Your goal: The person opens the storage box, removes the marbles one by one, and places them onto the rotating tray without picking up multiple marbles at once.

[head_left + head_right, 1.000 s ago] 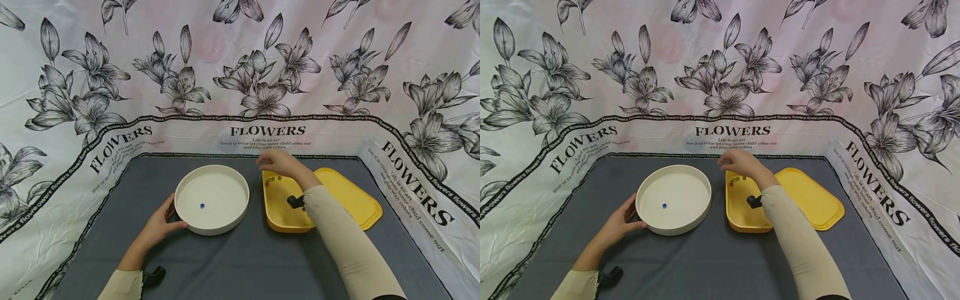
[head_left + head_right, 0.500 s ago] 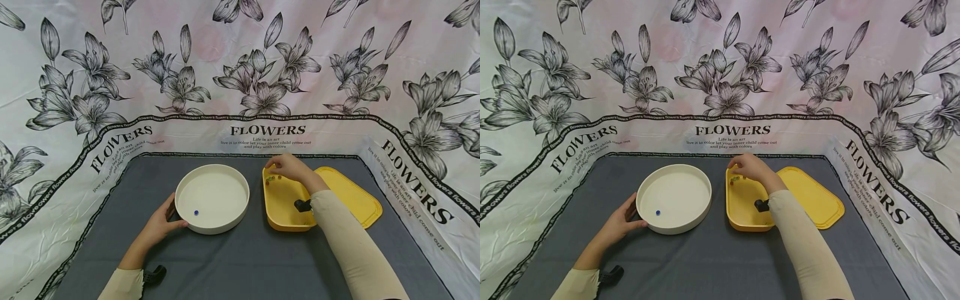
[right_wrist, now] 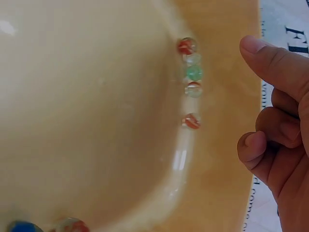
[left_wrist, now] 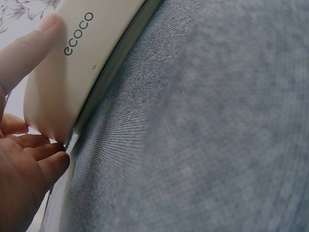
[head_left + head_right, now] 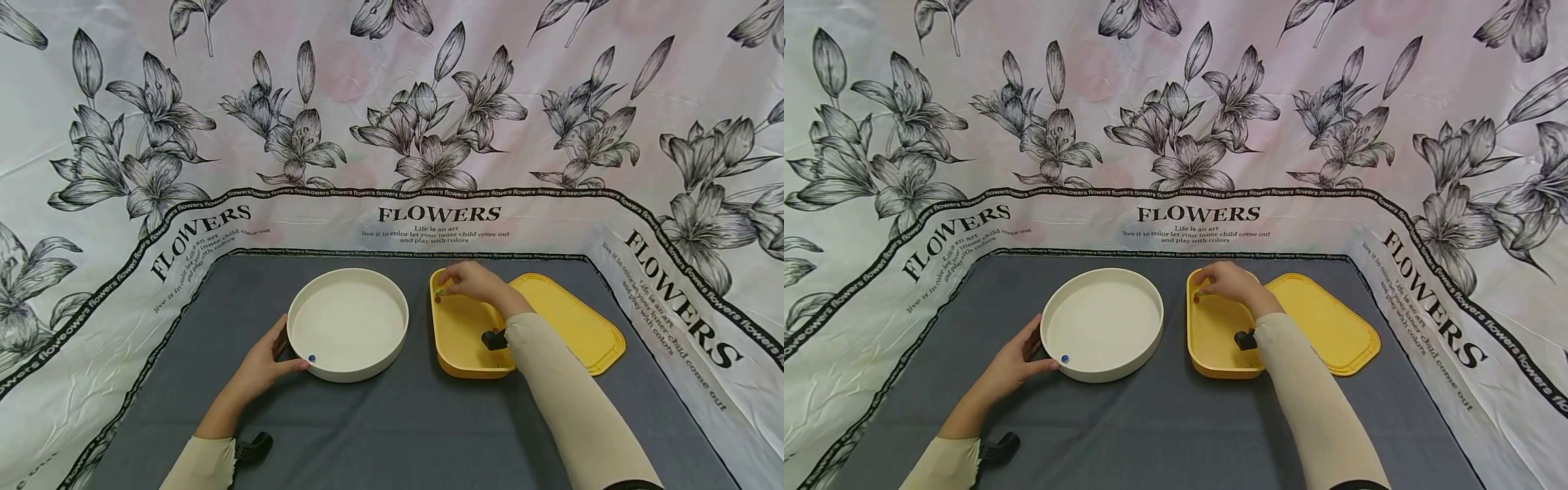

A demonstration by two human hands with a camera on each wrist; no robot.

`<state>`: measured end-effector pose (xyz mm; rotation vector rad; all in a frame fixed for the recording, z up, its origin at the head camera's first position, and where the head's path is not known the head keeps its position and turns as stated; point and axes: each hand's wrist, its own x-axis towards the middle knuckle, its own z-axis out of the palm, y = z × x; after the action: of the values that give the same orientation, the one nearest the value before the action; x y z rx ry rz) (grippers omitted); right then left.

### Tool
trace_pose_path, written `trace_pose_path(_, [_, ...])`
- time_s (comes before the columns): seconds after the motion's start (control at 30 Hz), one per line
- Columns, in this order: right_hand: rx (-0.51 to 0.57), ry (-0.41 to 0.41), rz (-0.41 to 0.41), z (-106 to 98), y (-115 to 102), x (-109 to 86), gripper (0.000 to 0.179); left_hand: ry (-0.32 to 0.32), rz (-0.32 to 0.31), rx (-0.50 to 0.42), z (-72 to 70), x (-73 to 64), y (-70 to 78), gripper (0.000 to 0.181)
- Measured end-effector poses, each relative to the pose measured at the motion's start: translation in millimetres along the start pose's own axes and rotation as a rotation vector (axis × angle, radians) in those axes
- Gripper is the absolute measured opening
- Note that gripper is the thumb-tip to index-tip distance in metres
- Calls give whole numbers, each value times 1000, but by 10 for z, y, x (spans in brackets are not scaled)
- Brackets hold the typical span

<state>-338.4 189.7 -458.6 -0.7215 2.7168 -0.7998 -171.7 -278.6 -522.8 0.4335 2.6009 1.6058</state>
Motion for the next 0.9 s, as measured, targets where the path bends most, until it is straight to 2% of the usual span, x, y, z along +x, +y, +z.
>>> trace_pose_path(0.23, [-2,-36,-36,106,135,74,16,-6,1,-5,-12,-14,21,118])
trace_pose_path(0.37, [26,-57,-31,162,183,81,11,-7,-1,-1,-16,-18,27,118])
trace_pose_path(0.9, [35,-74,-59,273,206,133,12,1,5,-3,-4,-10,-29,118])
